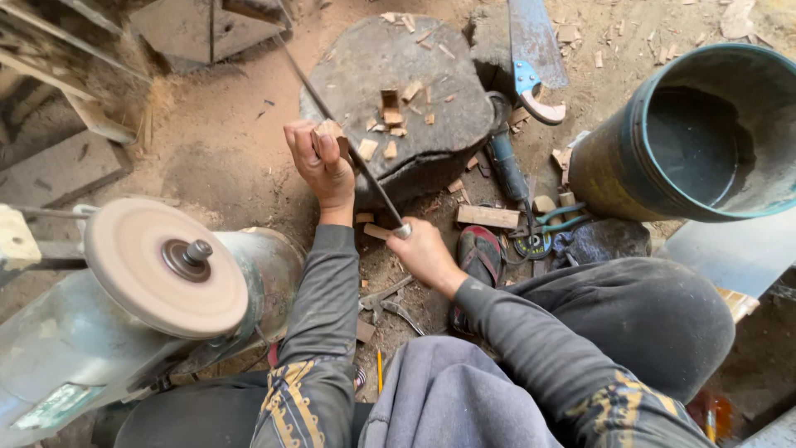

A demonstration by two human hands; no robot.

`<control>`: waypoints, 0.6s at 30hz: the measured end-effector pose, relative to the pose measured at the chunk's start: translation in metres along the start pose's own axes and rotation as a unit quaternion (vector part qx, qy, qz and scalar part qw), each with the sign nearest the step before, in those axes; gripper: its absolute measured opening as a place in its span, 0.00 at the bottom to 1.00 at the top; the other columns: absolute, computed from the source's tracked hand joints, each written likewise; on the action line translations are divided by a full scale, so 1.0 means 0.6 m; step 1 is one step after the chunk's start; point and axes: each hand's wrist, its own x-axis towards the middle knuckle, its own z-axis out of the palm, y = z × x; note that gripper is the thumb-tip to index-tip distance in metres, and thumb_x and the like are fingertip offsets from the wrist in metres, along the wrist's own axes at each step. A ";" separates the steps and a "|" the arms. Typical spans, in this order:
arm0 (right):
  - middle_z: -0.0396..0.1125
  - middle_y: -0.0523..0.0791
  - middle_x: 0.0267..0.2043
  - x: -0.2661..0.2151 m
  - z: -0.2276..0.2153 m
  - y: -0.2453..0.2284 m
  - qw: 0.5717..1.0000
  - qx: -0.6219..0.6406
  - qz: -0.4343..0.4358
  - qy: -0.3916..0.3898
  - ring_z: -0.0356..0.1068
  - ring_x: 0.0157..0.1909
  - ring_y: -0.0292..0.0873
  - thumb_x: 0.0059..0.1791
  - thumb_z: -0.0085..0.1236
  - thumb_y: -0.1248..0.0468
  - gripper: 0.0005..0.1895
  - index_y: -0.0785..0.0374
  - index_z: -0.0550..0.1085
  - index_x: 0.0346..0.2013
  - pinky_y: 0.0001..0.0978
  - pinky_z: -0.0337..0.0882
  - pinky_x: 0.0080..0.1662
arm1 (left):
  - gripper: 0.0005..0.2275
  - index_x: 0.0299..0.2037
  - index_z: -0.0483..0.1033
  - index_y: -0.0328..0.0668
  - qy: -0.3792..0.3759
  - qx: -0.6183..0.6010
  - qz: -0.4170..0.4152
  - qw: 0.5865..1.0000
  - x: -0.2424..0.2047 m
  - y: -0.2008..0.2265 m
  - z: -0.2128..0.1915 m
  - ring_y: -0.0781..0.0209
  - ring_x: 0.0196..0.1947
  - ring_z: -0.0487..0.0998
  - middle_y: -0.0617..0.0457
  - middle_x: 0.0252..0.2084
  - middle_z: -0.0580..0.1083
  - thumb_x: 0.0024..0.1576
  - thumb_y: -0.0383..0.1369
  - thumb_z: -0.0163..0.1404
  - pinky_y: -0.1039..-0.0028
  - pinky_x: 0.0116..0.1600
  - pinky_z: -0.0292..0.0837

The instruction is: The person uses a hand saw to cut a small rectangular block of wood on a tree stump, then smooths and shapes the piece using a bench grinder. The person repeatedly switches between sawing and grinding to refine the wood's shape.

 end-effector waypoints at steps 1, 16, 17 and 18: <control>0.66 0.40 0.21 0.012 0.003 0.002 0.998 -0.056 0.007 -0.016 0.67 0.24 0.33 0.45 0.60 0.64 0.08 0.66 0.72 0.27 0.27 0.67 0.30 | 0.21 0.32 0.62 0.46 0.000 0.014 0.011 1.000 0.016 -0.001 0.008 0.57 0.43 0.66 0.52 0.40 0.62 0.68 0.53 0.37 0.64 0.50 0.67; 0.67 0.44 0.22 0.005 0.007 0.014 0.997 -0.075 0.002 0.007 0.69 0.24 0.38 0.45 0.59 0.63 0.10 0.67 0.70 0.26 0.35 0.69 0.31 | 0.20 0.36 0.58 0.41 0.004 0.002 -0.008 1.000 0.017 0.025 0.005 0.60 0.42 0.64 0.53 0.41 0.59 0.68 0.51 0.37 0.66 0.51 0.65; 0.68 0.46 0.22 0.001 0.016 0.025 0.996 -0.089 -0.020 0.015 0.68 0.25 0.37 0.44 0.60 0.63 0.10 0.66 0.71 0.26 0.36 0.69 0.32 | 0.21 0.36 0.59 0.40 0.007 -0.021 -0.013 1.000 0.017 0.027 0.004 0.59 0.42 0.63 0.52 0.40 0.58 0.68 0.51 0.38 0.64 0.51 0.64; 0.69 0.48 0.23 0.004 0.018 0.030 0.993 -0.105 -0.041 0.022 0.67 0.26 0.36 0.44 0.61 0.63 0.09 0.66 0.71 0.26 0.38 0.69 0.33 | 0.22 0.36 0.59 0.38 0.010 -0.045 -0.019 0.999 0.018 0.030 0.006 0.58 0.42 0.63 0.51 0.40 0.58 0.68 0.52 0.39 0.63 0.52 0.64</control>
